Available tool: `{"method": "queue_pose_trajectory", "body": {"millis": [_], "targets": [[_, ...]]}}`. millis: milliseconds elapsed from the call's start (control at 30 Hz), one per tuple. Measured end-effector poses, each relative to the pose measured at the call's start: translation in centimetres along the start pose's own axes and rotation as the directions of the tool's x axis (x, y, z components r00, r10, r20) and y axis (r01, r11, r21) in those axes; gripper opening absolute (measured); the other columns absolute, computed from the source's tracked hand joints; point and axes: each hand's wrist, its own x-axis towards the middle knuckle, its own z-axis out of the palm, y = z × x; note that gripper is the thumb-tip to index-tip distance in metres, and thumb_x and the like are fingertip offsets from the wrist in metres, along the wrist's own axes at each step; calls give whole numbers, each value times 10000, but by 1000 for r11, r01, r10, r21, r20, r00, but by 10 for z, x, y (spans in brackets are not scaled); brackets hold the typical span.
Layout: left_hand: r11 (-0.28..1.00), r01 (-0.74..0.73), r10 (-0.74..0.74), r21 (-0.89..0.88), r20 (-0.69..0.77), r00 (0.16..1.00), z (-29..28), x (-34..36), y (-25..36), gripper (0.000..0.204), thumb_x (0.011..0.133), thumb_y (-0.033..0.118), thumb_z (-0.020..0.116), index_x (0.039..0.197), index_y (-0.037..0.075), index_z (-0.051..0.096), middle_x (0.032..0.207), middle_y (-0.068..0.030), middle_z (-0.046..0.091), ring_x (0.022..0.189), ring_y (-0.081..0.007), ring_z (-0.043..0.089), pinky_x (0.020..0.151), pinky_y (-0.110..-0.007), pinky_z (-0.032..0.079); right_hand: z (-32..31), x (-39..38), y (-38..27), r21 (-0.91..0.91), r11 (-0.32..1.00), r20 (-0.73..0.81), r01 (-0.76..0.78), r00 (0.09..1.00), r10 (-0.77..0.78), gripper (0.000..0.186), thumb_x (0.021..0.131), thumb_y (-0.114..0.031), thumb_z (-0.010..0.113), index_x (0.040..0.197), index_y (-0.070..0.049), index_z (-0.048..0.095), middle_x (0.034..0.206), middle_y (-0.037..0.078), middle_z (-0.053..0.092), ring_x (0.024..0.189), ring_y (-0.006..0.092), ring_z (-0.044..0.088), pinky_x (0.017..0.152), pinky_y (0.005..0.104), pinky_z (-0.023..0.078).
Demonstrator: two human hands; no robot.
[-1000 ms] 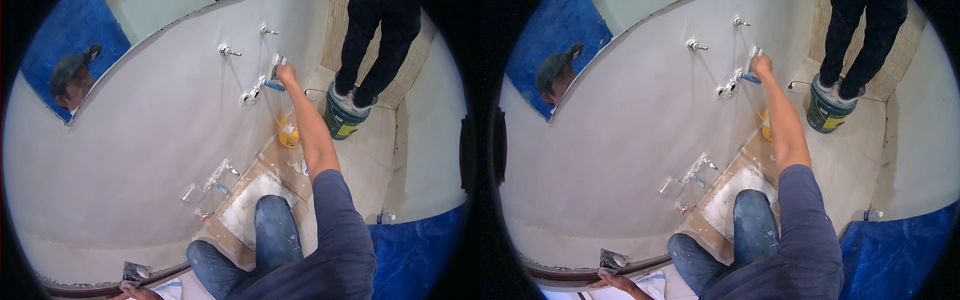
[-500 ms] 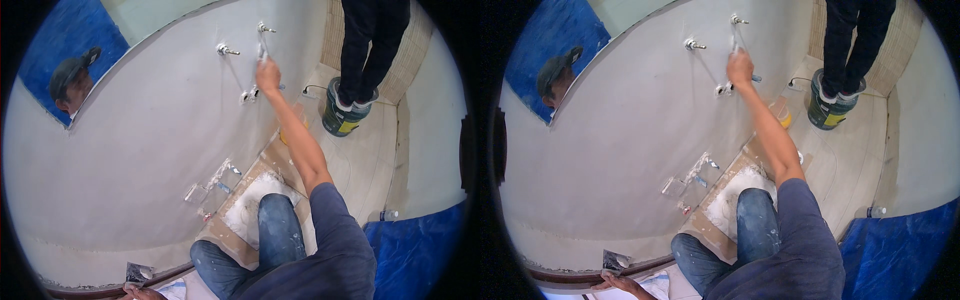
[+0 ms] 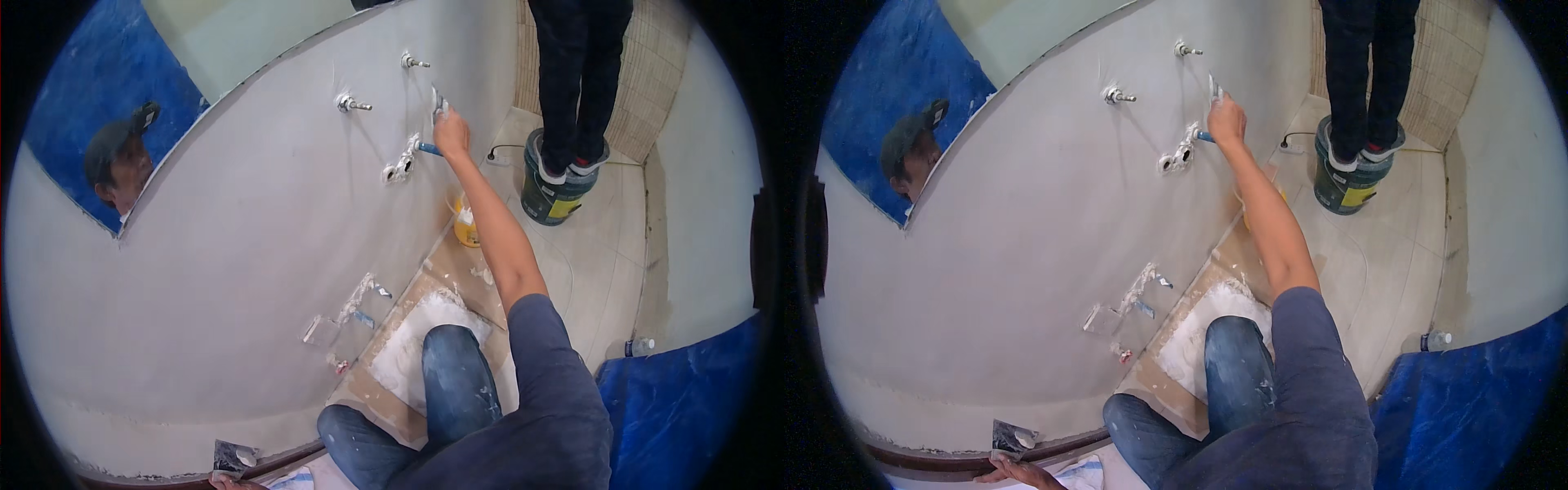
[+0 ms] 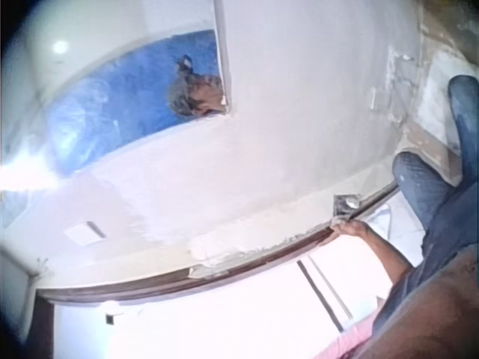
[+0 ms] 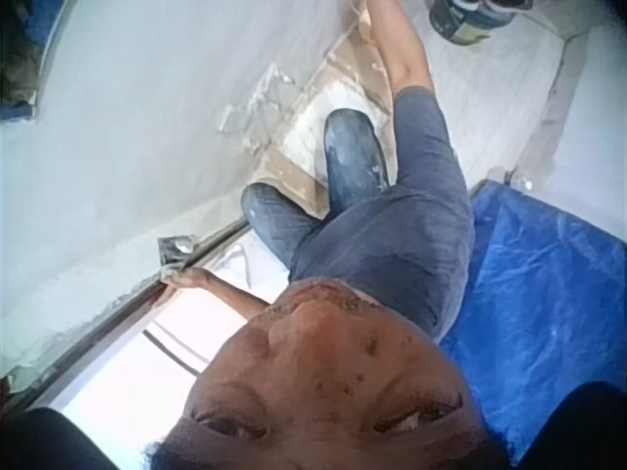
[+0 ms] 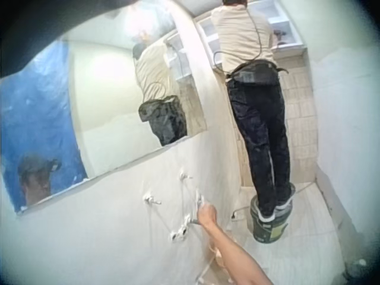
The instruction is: The person applies putty to the bathroom wall around pipes and doorframe joints using putty knives, scraping, smoothing, and transferring the compound between the blades.
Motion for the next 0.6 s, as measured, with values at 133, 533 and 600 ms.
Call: {"method": "queue_pose_trajectory", "body": {"millis": [133,533,600], "targets": [[833,483,-490,-269,46,871,80,1,110,528,1071,195,431,1532,-31,308,1524,-304,371,1401,-355,428,1123,-487,429,0,25,39,-164,978,-50,127,989,-137,318,964,-194,544,1178,24,630,1072,256,652,1026,426,618,914,503,486],[980,154,-183,-127,-263,947,-6,27,18,496,1086,272,365,1477,-29,426,1550,-299,332,1413,-381,403,1162,-504,362,3,-23,-36,117,976,48,-182,983,178,373,985,-254,495,1214,4,638,1080,247,692,1009,455,648,901,541,490],[988,151,-150,5,-128,980,4,7,20,501,1086,298,356,1452,-27,462,1560,-294,319,1424,-383,385,1172,-504,342,9,-3,-22,53,981,31,-185,982,184,388,984,-272,499,1246,-19,634,1119,246,688,1049,452,642,917,535,488]]}}
